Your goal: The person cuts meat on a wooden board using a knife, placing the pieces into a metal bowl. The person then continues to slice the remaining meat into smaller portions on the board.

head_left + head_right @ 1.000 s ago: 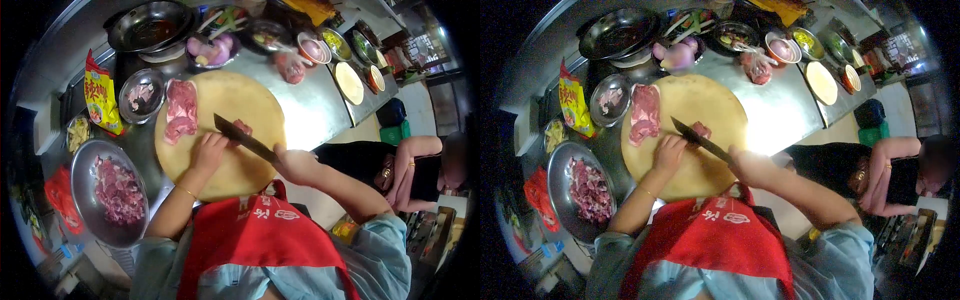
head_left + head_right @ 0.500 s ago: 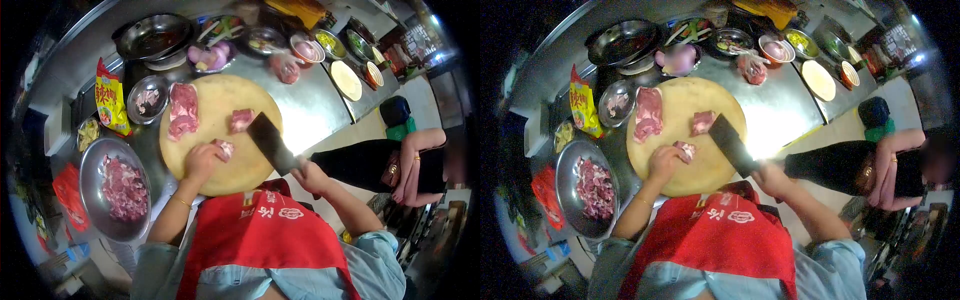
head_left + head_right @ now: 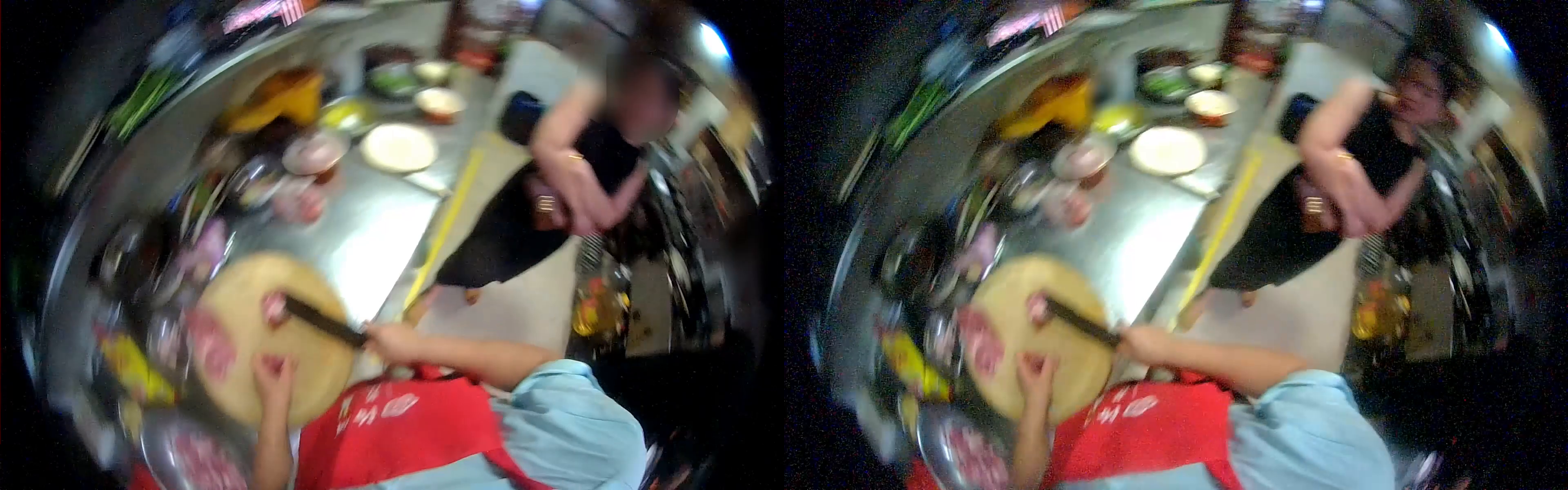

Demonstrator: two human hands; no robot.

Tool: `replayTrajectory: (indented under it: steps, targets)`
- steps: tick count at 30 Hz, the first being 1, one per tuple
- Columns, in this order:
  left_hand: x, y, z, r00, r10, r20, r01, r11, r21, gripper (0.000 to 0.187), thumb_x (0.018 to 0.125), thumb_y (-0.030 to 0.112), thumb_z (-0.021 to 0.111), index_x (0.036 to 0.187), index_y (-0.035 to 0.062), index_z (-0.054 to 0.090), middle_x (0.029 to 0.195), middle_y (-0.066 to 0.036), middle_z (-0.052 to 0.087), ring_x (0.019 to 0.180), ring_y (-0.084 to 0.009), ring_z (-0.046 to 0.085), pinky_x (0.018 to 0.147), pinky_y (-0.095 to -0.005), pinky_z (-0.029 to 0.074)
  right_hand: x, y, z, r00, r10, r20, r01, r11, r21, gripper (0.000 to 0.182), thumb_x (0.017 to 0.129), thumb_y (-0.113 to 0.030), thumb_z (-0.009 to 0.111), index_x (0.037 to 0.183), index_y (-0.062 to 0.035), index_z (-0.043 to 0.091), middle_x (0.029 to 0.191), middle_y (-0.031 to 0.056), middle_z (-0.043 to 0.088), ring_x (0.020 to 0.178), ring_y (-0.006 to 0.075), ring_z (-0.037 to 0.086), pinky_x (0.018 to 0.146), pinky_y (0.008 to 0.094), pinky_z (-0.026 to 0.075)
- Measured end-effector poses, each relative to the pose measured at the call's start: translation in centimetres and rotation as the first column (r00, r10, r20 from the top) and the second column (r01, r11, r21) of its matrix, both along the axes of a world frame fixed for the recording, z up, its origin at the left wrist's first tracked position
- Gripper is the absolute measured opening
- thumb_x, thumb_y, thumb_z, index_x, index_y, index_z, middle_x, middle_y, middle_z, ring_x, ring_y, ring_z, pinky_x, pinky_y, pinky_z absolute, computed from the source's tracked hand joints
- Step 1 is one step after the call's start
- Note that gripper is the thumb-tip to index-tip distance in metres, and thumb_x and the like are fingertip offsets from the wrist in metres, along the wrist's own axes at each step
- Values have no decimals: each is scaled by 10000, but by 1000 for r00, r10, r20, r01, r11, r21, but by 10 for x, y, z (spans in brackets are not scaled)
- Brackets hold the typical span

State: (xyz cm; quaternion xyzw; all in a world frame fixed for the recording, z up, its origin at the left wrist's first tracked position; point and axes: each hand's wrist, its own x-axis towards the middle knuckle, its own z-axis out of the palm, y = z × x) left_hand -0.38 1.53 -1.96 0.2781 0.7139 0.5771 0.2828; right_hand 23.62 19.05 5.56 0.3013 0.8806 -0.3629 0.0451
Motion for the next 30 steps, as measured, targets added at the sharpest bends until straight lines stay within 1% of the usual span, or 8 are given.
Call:
replayTrajectory:
  steps: [3,5,8,15,18,21,24,30]
  targets:
    - [13,6,8,983,143,117,-158,978,132,415,789,36,711,1153,66,513,749,-54,583,647,-173,587,578,-295,502,5,-1,9,995,-33,-98,29,998,-47,282,897,-245,546,1038,-14,468,744,248,602,719,438,606,645,519,466]
    - [-33,-4,-37,970,-7,241,-14,996,84,444,807,-77,633,1190,2,424,807,-46,528,730,-135,532,635,-252,503,4,-2,16,991,-51,-121,47,998,-30,283,900,-247,532,1034,-13,445,740,247,599,719,443,602,635,522,460]
    - [-8,11,33,987,115,109,-127,986,108,168,786,-61,625,738,19,485,685,-56,495,615,-192,504,572,-333,453,4,-9,21,989,-63,-134,56,997,-50,289,900,-255,522,1038,-17,431,750,245,604,725,444,604,624,522,463]
    - [6,6,64,868,11,-496,-41,998,-50,88,831,35,640,784,-6,578,717,-67,536,669,-227,533,685,-327,498,10,-18,-3,976,-114,-188,114,993,-11,280,885,-263,536,1027,-41,443,768,225,623,706,434,616,608,537,472]
    - [-10,6,13,990,36,-139,-24,996,84,324,806,-99,615,1089,10,502,762,-44,518,729,-149,541,629,-252,489,5,-19,-13,974,-114,-193,116,993,-2,278,879,-264,542,1025,-47,448,765,220,625,709,431,621,608,535,477]
    - [-30,3,-7,898,-255,-359,236,967,-95,142,808,0,642,935,46,599,743,-66,555,713,-200,587,638,-309,503,7,-16,-9,978,-93,-187,94,996,-4,274,877,-260,544,1026,-51,451,772,218,626,722,428,624,619,531,482]
    - [-3,-2,64,549,-518,-656,98,819,-565,75,772,133,671,828,83,668,748,-98,600,755,-246,621,687,-372,509,5,-14,-12,982,-95,-161,87,995,-56,271,877,-256,542,1032,-52,455,775,219,626,731,426,626,632,529,487]
    - [11,-14,98,415,-716,-561,149,661,-735,206,854,215,631,886,16,669,811,-166,646,753,-325,619,734,-395,508,9,-18,-17,973,-98,-211,87,994,-61,308,883,-268,535,1067,-30,466,813,218,643,748,405,644,650,517,509]
